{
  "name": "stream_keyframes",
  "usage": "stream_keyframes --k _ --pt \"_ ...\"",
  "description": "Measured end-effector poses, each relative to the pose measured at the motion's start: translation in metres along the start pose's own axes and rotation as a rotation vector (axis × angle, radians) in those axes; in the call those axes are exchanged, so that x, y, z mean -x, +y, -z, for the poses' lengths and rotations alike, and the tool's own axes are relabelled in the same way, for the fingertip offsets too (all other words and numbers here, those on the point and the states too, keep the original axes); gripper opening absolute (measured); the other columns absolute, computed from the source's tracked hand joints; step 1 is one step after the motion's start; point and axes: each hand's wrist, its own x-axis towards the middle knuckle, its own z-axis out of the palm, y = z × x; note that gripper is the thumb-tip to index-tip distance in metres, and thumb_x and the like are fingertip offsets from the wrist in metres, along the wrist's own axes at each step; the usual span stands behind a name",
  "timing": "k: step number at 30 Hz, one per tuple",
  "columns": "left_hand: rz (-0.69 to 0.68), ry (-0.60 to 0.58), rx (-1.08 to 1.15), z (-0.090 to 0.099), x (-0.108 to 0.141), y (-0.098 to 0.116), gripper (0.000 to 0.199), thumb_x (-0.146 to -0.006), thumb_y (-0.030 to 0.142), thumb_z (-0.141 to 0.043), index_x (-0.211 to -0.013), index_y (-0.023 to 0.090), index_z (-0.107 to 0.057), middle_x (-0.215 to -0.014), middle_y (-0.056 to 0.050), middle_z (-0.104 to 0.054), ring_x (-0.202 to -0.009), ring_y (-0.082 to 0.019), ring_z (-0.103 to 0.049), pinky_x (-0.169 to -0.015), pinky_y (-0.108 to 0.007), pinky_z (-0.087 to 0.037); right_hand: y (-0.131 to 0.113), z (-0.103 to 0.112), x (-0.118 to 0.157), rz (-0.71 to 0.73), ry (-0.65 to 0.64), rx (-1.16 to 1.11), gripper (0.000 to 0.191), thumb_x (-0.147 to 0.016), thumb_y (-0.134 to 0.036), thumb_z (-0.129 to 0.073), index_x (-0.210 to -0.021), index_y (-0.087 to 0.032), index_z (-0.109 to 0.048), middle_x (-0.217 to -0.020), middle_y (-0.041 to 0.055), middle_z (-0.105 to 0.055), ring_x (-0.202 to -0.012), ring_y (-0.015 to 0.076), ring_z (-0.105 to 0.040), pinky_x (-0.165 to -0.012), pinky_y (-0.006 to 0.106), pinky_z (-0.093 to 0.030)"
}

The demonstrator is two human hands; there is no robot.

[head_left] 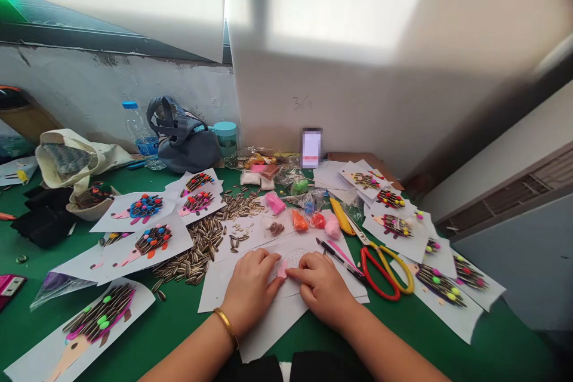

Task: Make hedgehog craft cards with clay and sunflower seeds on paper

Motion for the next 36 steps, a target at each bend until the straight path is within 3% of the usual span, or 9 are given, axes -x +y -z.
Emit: stream_keyframes --k 12,15,17,19,21,25,33,36 --pt "0.016 -0.014 0.004 0.000 -0.001 -0.001 0.032 -0.084 0.035 -0.069 -0.112 0.021 -0.064 -0.101 -0.008 -0.063 -0.097 -0.027 -0.058 -0.085 -0.043 -0.049 -0.001 0.001 0.001 0.056 0.033 0.030 0.048 -0.076 -0.003 -0.054 -0.112 -0.030 -0.070 -0.092 0.0032 -0.060 -0.087 0.0195 -0.053 -0.079 0.034 -0.039" --pt "0.029 -0.023 -0.022 0.000 -0.001 0.002 0.030 -0.085 0.031 -0.067 -0.113 0.021 -0.064 -0.103 -0.008 -0.062 -0.098 -0.027 -0.058 -0.087 -0.044 -0.049 0.009 0.016 0.000 -0.015 0.126 0.082 0.035 -0.083 -0.008 -0.051 -0.109 -0.021 -0.068 -0.097 0.0063 -0.063 -0.092 0.0206 -0.056 -0.083 0.034 -0.041" --pt "0.028 -0.028 -0.018 0.000 -0.001 0.002 0.032 -0.083 0.030 -0.069 -0.113 0.021 -0.064 -0.105 -0.008 -0.062 -0.099 -0.027 -0.058 -0.087 -0.043 -0.048 0.021 0.034 0.000 -0.143 0.175 0.222 0.025 -0.089 -0.015 -0.050 -0.107 -0.017 -0.066 -0.100 0.0094 -0.064 -0.096 0.0232 -0.057 -0.084 0.035 -0.042" --pt "0.024 -0.030 -0.007 0.001 0.000 0.001 0.034 -0.080 0.031 -0.073 -0.112 0.022 -0.064 -0.105 -0.008 -0.062 -0.099 -0.027 -0.058 -0.087 -0.043 -0.048 0.035 0.054 0.001 -0.311 0.132 0.405 0.020 -0.092 -0.020 -0.051 -0.104 -0.016 -0.066 -0.097 0.0100 -0.065 -0.093 0.0248 -0.059 -0.079 0.035 -0.042" --pt "0.022 -0.025 0.003 0.001 -0.001 -0.001 0.038 -0.077 0.032 -0.076 -0.111 0.022 -0.064 -0.104 -0.008 -0.063 -0.098 -0.027 -0.058 -0.087 -0.043 -0.049 0.046 0.070 0.001 -0.429 0.001 0.519 0.016 -0.093 -0.023 -0.052 -0.094 -0.019 -0.067 -0.090 0.0083 -0.066 -0.087 0.0239 -0.061 -0.071 0.033 -0.040" --pt "0.005 -0.024 0.029 0.002 0.000 -0.003 0.045 -0.073 0.031 -0.079 -0.114 0.023 -0.064 -0.106 -0.008 -0.063 -0.099 -0.027 -0.059 -0.087 -0.044 -0.049 0.054 0.078 -0.003 -0.469 -0.225 0.620 0.018 -0.091 -0.024 -0.055 -0.078 -0.019 -0.067 -0.082 0.0084 -0.068 -0.079 0.0232 -0.064 -0.061 0.030 -0.035" --pt "-0.020 -0.019 0.047 0.007 0.005 -0.010 0.054 -0.066 0.030 -0.084 -0.115 0.025 -0.063 -0.114 -0.008 -0.065 -0.106 -0.029 -0.060 -0.092 -0.047 -0.047 0.053 0.076 -0.016 -0.451 -0.237 0.642 0.009 -0.082 -0.014 -0.059 -0.076 -0.018 -0.064 -0.080 0.0099 -0.067 -0.075 0.0235 -0.065 -0.061 0.030 -0.032" --pt "-0.032 -0.057 0.061 0.009 0.005 -0.012 0.058 -0.064 0.031 -0.086 -0.117 0.025 -0.062 -0.115 -0.007 -0.066 -0.108 -0.029 -0.060 -0.093 -0.047 -0.046 0.046 0.084 -0.014 -0.446 -0.160 0.637 0.012 -0.082 -0.012 -0.054 -0.078 -0.018 -0.064 -0.079 0.0082 -0.066 -0.076 0.0224 -0.062 -0.060 0.029 -0.030"
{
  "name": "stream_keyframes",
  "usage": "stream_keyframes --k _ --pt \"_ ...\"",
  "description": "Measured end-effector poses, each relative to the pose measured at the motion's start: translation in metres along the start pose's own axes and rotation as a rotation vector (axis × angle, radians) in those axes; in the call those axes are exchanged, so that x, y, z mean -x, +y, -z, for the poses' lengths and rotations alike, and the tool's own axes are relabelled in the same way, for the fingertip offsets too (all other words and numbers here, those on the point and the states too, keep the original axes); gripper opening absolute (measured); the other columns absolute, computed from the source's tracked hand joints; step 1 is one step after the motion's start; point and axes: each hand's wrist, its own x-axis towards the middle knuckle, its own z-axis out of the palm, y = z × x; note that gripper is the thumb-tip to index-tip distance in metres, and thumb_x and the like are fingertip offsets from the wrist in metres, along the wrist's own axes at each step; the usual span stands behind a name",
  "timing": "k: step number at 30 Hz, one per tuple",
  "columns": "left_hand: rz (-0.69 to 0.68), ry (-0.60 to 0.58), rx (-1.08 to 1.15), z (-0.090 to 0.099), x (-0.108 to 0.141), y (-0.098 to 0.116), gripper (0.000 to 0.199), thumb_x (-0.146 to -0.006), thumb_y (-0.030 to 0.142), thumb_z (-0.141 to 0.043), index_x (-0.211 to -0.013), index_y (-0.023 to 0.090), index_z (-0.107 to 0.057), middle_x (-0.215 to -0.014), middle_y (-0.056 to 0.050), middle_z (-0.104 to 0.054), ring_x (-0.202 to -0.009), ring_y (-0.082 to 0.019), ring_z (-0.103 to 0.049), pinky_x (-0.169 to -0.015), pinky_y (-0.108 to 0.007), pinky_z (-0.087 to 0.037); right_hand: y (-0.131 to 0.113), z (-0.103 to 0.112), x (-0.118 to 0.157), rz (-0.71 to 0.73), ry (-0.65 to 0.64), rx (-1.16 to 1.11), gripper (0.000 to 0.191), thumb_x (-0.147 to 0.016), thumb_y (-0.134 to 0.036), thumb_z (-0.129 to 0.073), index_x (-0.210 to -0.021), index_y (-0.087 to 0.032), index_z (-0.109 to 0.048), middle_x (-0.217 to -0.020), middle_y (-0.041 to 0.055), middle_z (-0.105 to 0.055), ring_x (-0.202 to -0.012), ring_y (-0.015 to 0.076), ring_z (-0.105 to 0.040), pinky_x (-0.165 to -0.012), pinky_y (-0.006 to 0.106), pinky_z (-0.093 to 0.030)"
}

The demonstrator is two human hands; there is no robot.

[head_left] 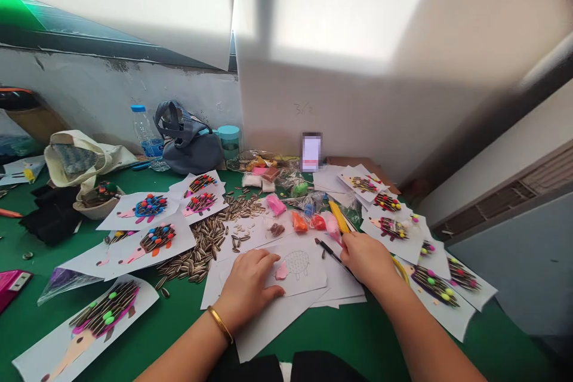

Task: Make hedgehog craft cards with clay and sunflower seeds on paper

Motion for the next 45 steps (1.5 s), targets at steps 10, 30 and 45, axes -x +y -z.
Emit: stream_keyframes --k 10,30,45 --pt "0.008 -0.018 0.012 0.000 -0.002 -0.001 0.066 -0.061 0.032 -0.087 -0.121 0.026 -0.059 -0.117 -0.007 -0.064 -0.111 -0.029 -0.058 -0.094 -0.047 -0.043 -0.063 -0.005 0.016 0.572 0.060 -0.286 0.023 -0.086 -0.007 -0.051 -0.102 -0.020 -0.061 -0.090 0.0031 -0.065 -0.085 0.0174 -0.056 -0.073 0.028 -0.034" --pt "0.014 -0.012 0.005 0.000 -0.002 0.000 0.063 -0.065 0.033 -0.084 -0.123 0.027 -0.058 -0.118 -0.006 -0.064 -0.113 -0.029 -0.058 -0.095 -0.045 -0.043 -0.086 -0.012 0.016 0.710 0.276 -0.130 0.008 -0.090 -0.023 -0.064 -0.082 -0.022 -0.066 -0.072 0.0022 -0.061 -0.076 0.0183 -0.046 -0.069 0.034 -0.024" --pt "0.027 -0.037 0.001 0.000 -0.002 -0.001 0.067 -0.064 0.032 -0.086 -0.124 0.026 -0.057 -0.119 -0.007 -0.064 -0.114 -0.029 -0.057 -0.096 -0.046 -0.042 -0.067 -0.020 0.017 0.703 0.282 -0.081 0.004 -0.092 -0.021 -0.063 -0.089 -0.023 -0.065 -0.075 0.0020 -0.060 -0.079 0.0193 -0.046 -0.074 0.035 -0.026"
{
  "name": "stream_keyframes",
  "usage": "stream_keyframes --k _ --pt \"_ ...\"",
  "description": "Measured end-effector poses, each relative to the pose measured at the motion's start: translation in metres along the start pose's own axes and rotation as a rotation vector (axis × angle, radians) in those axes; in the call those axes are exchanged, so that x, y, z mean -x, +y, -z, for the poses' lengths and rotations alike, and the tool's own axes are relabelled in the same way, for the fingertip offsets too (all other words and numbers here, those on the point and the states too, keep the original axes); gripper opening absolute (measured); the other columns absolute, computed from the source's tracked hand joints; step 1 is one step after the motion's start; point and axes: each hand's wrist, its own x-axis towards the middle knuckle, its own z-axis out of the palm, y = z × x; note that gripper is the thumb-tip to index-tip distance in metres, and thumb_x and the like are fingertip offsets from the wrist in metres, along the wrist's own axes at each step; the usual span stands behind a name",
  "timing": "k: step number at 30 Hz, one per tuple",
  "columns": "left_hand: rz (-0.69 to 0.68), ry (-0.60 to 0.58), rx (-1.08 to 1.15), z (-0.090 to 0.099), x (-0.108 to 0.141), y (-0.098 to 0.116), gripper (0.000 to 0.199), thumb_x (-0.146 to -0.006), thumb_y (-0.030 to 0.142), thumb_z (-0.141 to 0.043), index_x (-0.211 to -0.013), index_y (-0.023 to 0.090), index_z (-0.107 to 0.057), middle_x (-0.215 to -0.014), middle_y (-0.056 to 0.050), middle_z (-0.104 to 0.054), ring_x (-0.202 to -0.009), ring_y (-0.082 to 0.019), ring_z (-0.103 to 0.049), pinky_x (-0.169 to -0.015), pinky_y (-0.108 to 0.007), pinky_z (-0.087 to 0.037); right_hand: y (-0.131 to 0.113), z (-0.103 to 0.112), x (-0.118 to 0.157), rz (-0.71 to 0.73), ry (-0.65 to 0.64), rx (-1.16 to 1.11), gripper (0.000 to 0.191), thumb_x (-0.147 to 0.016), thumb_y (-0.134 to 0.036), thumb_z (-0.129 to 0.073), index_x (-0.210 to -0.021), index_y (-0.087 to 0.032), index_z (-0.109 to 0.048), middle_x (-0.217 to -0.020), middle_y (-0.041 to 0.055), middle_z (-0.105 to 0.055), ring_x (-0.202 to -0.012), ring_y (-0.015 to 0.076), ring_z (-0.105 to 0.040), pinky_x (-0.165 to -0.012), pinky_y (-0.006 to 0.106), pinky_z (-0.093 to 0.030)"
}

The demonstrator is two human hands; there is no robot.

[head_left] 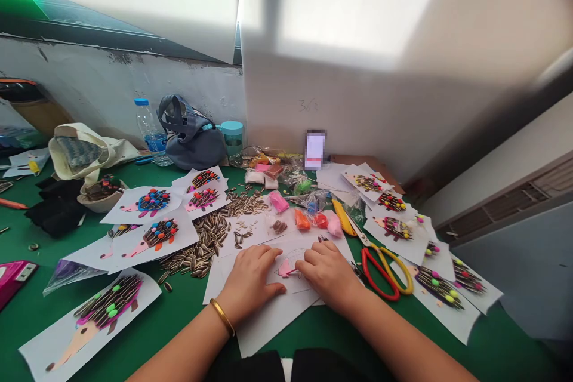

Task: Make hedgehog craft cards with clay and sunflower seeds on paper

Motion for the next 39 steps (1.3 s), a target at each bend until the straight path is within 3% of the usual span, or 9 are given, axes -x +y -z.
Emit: stream_keyframes --k 6,17,23,31,37,39 --pt "0.003 -0.007 0.006 0.002 0.000 0.001 0.068 -0.061 0.032 -0.088 -0.121 0.026 -0.057 -0.119 -0.006 -0.064 -0.115 -0.029 -0.056 -0.096 -0.046 -0.041 0.009 -0.001 0.005 0.004 0.007 0.016 0.003 -0.092 -0.022 -0.063 -0.090 -0.023 -0.065 -0.077 0.0023 -0.060 -0.078 0.0198 -0.045 -0.072 0.035 -0.025" --pt "-0.051 0.033 -0.053 -0.002 -0.001 0.013 0.040 -0.067 0.035 -0.085 -0.098 0.023 -0.062 -0.102 -0.003 -0.065 -0.100 -0.026 -0.058 -0.089 -0.043 -0.039 0.001 -0.007 0.011 -0.053 0.072 -0.153 0.010 -0.091 -0.021 -0.058 -0.083 -0.021 -0.065 -0.072 0.0017 -0.060 -0.077 0.0174 -0.047 -0.073 0.033 -0.027" --pt "-0.098 0.043 -0.071 -0.007 -0.003 0.016 0.004 -0.085 0.026 -0.067 -0.084 0.023 -0.066 -0.087 -0.002 -0.066 -0.087 -0.021 -0.059 -0.084 -0.040 -0.038 -0.001 -0.009 0.008 -0.093 0.103 -0.262 0.010 -0.088 -0.017 -0.058 -0.083 -0.021 -0.066 -0.072 0.0010 -0.062 -0.076 0.0168 -0.050 -0.074 0.032 -0.030" --pt "0.006 0.068 0.148 -0.001 -0.008 0.009 0.009 -0.085 0.020 -0.061 -0.077 0.020 -0.063 -0.082 -0.002 -0.067 -0.080 -0.018 -0.059 -0.074 -0.032 -0.042 0.008 -0.015 0.008 -0.255 0.084 -0.382 0.012 -0.088 -0.016 -0.057 -0.084 -0.021 -0.067 -0.073 0.0011 -0.064 -0.077 0.0172 -0.054 -0.075 0.030 -0.034" --pt "0.118 0.074 0.174 0.001 -0.007 0.005 0.008 -0.084 0.020 -0.060 -0.077 0.020 -0.065 -0.076 -0.001 -0.068 -0.074 -0.018 -0.060 -0.070 -0.031 -0.044 0.009 -0.016 0.009 -0.241 0.081 -0.372 0.011 -0.090 -0.018 -0.058 -0.086 -0.021 -0.067 -0.077 0.0024 -0.066 -0.080 0.0186 -0.055 -0.076 0.031 -0.034" --pt "0.104 0.113 0.142 0.001 -0.007 0.002 0.010 -0.085 0.017 -0.058 -0.087 0.020 -0.067 -0.081 -0.002 -0.069 -0.077 -0.019 -0.062 -0.073 -0.032 -0.045 0.009 -0.014 0.009 -0.201 0.096 -0.373 0.011 -0.091 -0.019 -0.057 -0.088 -0.022 -0.067 -0.081 0.0027 -0.066 -0.082 0.0187 -0.055 -0.078 0.032 -0.034"
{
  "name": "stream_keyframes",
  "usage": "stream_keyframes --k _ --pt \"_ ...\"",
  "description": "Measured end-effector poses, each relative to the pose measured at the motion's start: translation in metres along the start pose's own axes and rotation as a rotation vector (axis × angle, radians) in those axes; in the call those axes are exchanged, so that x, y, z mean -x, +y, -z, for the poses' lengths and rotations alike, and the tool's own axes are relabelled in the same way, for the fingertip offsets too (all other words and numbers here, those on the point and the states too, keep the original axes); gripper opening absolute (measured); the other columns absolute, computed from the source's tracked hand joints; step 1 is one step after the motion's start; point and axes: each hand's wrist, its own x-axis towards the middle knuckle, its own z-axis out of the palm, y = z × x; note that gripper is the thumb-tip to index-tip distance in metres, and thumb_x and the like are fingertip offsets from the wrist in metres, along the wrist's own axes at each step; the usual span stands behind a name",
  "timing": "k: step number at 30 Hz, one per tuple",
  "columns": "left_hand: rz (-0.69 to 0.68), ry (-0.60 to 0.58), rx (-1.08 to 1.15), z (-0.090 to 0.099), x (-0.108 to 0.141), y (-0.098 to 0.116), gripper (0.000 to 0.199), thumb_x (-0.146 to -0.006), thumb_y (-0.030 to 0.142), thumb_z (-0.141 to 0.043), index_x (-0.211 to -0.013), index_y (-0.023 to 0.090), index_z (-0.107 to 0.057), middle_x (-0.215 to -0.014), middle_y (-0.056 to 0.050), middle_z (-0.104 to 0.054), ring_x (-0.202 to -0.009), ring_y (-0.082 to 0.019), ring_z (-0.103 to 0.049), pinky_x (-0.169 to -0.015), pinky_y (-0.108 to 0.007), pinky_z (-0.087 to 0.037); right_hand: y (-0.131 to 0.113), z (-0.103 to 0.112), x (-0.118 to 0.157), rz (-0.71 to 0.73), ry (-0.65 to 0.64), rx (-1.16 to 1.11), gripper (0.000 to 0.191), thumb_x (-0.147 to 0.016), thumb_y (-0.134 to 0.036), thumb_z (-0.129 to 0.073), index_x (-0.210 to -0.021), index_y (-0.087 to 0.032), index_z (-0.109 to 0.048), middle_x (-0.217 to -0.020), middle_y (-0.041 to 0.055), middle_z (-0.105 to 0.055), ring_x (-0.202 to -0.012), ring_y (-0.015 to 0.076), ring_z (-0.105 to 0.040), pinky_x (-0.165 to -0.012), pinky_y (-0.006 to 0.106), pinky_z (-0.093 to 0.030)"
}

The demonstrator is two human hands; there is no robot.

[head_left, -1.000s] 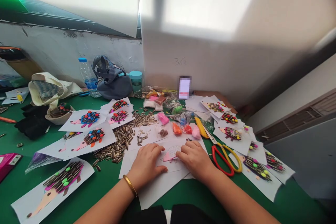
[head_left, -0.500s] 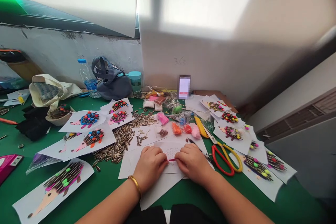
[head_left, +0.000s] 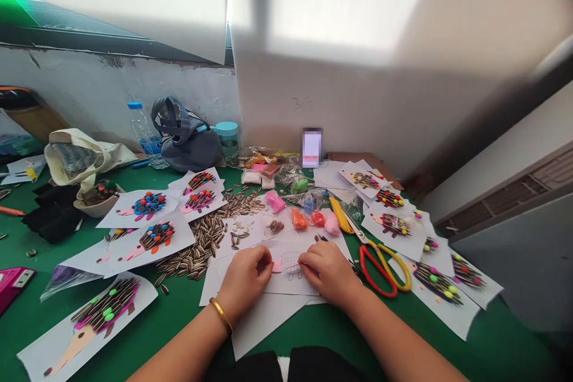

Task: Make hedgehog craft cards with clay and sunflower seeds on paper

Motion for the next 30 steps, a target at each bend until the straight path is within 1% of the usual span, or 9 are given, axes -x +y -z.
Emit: stream_keyframes --k 3,5,10,13,15,18,23,25,30 --pt "-0.106 0.022 -0.042 0.000 0.000 -0.005 0.023 -0.088 0.014 -0.052 -0.102 0.022 -0.069 -0.093 -0.004 -0.070 -0.087 -0.020 -0.063 -0.080 -0.034 -0.046 -0.003 0.001 0.000 0.051 0.009 0.017 0.011 -0.092 -0.019 -0.056 -0.091 -0.022 -0.066 -0.086 0.0028 -0.066 -0.085 0.0187 -0.054 -0.081 0.033 -0.033" --pt "-0.147 0.000 -0.065 0.001 -0.001 -0.008 0.024 -0.090 0.014 -0.051 -0.102 0.022 -0.070 -0.095 -0.006 -0.069 -0.090 -0.020 -0.063 -0.081 -0.034 -0.047 -0.006 0.001 0.000 0.062 0.016 0.034 0.012 -0.092 -0.017 -0.056 -0.092 -0.023 -0.066 -0.085 0.0028 -0.066 -0.084 0.0185 -0.053 -0.081 0.034 -0.032" --pt "-0.156 -0.076 -0.079 0.007 -0.002 -0.010 0.019 -0.088 0.021 -0.059 -0.102 0.021 -0.072 -0.096 -0.007 -0.069 -0.092 -0.022 -0.063 -0.083 -0.035 -0.049 -0.014 -0.005 0.000 0.090 -0.015 0.042 0.012 -0.090 -0.016 -0.058 -0.094 -0.024 -0.067 -0.082 0.0016 -0.064 -0.081 0.0178 -0.051 -0.078 0.033 -0.030" --pt "-0.157 -0.107 -0.065 0.009 -0.002 -0.014 0.026 -0.083 0.020 -0.065 -0.108 0.021 -0.070 -0.101 -0.007 -0.069 -0.096 -0.023 -0.063 -0.086 -0.035 -0.050 -0.017 -0.010 0.000 0.069 -0.021 0.062 0.010 -0.090 -0.018 -0.059 -0.092 -0.025 -0.066 -0.082 0.0010 -0.064 -0.082 0.0177 -0.052 -0.077 0.033 -0.030" --pt "-0.157 -0.113 -0.050 0.009 -0.003 -0.017 0.027 -0.085 0.018 -0.061 -0.110 0.021 -0.069 -0.102 -0.007 -0.069 -0.097 -0.022 -0.062 -0.087 -0.035 -0.050 -0.019 -0.013 0.000 0.047 -0.014 0.066 0.009 -0.089 -0.018 -0.060 -0.091 -0.024 -0.066 -0.082 0.0011 -0.064 -0.082 0.0177 -0.052 -0.077 0.033 -0.030" --pt "-0.144 -0.102 -0.018 0.010 -0.004 -0.020 0.025 -0.091 0.017 -0.052 -0.109 0.022 -0.069 -0.100 -0.006 -0.070 -0.096 -0.020 -0.063 -0.087 -0.033 -0.050 -0.020 -0.013 -0.002 0.020 -0.028 0.017 0.007 -0.089 -0.018 -0.060 -0.089 -0.022 -0.066 -0.082 0.0012 -0.065 -0.081 0.0172 -0.053 -0.075 0.032 -0.031" --pt "-0.053 -0.088 -0.061 0.016 -0.005 -0.021 0.016 -0.089 0.020 -0.055 -0.096 0.022 -0.069 -0.093 -0.004 -0.072 -0.087 -0.019 -0.065 -0.080 -0.032 -0.049 -0.020 -0.010 -0.004 -0.015 -0.066 -0.064 0.008 -0.089 -0.016 -0.060 -0.089 -0.021 -0.066 -0.084 0.0018 -0.066 -0.084 0.0174 -0.057 -0.076 0.030 -0.034" --pt "-0.069 -0.094 -0.088 0.017 -0.005 -0.021 0.015 -0.090 0.021 -0.054 -0.091 0.021 -0.069 -0.090 -0.004 -0.071 -0.085 -0.020 -0.064 -0.078 -0.032 -0.048 -0.019 -0.010 -0.004 -0.024 -0.070 -0.079 0.009 -0.089 -0.015 -0.060 -0.089 -0.021 -0.066 -0.084 0.0021 -0.067 -0.085 0.0181 -0.058 -0.077 0.031 -0.035" --pt "-0.108 -0.080 -0.073 0.017 -0.005 -0.018 0.015 -0.088 0.017 -0.052 -0.093 0.021 -0.066 -0.092 -0.005 -0.071 -0.087 -0.020 -0.064 -0.079 -0.032 -0.047 -0.018 -0.012 -0.004 -0.039 -0.067 -0.106 0.009 -0.089 -0.014 -0.060 -0.088 -0.021 -0.066 -0.084 0.0018 -0.066 -0.085 0.0179 -0.058 -0.077 0.031 -0.037"
